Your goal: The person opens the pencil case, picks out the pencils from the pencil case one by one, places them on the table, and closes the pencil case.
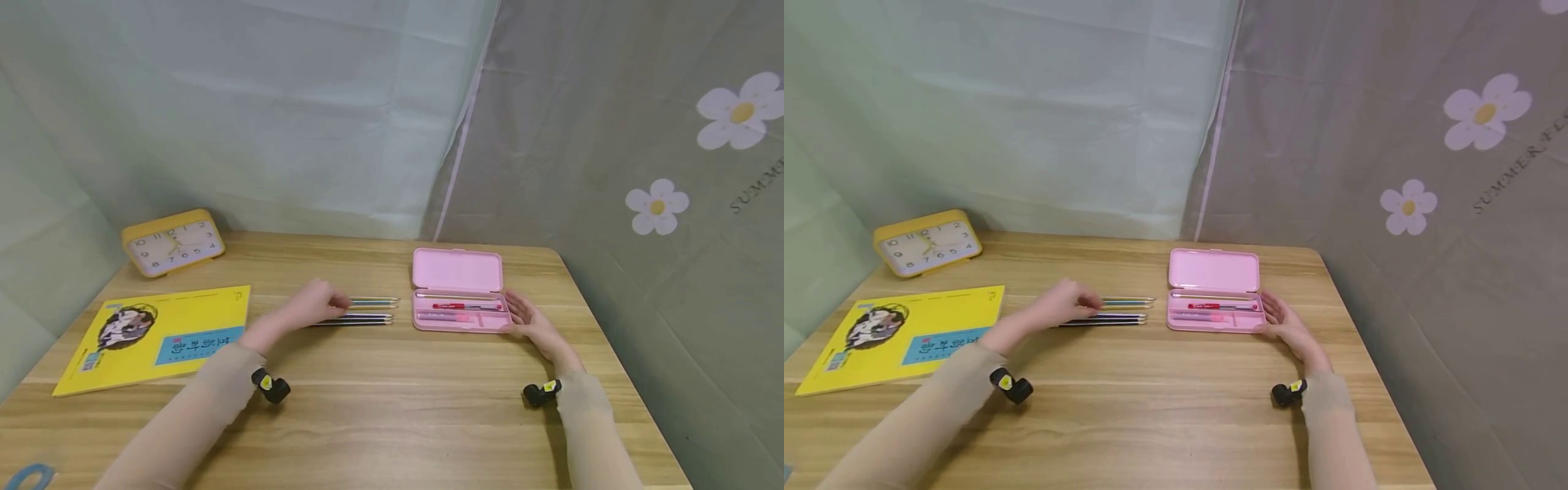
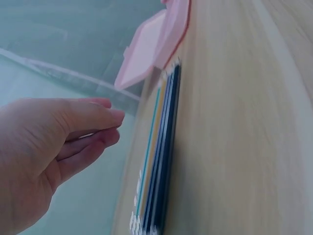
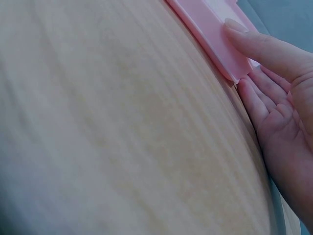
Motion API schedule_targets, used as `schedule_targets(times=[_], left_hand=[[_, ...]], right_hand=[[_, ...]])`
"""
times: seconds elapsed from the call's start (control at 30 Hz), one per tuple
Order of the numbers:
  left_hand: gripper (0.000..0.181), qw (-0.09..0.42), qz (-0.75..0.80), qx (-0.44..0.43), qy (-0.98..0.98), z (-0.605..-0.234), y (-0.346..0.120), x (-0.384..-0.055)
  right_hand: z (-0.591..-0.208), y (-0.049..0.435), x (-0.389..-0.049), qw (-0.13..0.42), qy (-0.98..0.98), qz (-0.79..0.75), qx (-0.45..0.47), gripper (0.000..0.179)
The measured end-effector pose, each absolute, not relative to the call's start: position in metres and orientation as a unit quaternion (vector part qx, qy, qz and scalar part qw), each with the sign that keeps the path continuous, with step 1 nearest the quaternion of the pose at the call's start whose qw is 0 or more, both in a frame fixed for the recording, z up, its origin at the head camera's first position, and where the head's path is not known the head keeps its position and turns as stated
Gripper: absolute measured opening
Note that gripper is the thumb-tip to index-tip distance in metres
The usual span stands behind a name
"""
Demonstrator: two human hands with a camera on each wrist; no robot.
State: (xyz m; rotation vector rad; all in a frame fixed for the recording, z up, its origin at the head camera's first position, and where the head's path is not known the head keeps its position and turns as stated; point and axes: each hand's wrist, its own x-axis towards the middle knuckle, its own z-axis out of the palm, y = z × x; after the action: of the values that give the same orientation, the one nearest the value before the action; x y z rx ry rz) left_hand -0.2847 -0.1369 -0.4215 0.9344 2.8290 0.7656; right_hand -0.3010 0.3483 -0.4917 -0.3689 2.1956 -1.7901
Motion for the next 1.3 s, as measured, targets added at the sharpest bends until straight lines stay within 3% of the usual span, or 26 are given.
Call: schedule_targets(times=[0.27, 0.57, 0.93, 1.3], left_hand=[[0.022, 0.017, 0.273, 0.269, 0.924, -0.405, -0.096, -0.296], [0.027, 0.028, 0.269, 0.312, 0.911, -0.392, -0.047, -0.311], [0.025, -0.001, 0.242, 0.369, 0.898, -0.386, -0.005, -0.327], [0.031, 0.057, 0.25, 0.365, 0.895, -0.402, 0.012, -0.343]], right_hand=[[-0.491, 0.347, -0.3, 0.141, 0.758, -0.623, -0.135, 0.093], [-0.493, 0.348, -0.299, 0.139, 0.76, -0.621, -0.131, 0.092], [-0.494, 0.349, -0.298, 0.139, 0.76, -0.621, -0.133, 0.092], [-0.494, 0.349, -0.301, 0.141, 0.755, -0.627, -0.131, 0.092]])
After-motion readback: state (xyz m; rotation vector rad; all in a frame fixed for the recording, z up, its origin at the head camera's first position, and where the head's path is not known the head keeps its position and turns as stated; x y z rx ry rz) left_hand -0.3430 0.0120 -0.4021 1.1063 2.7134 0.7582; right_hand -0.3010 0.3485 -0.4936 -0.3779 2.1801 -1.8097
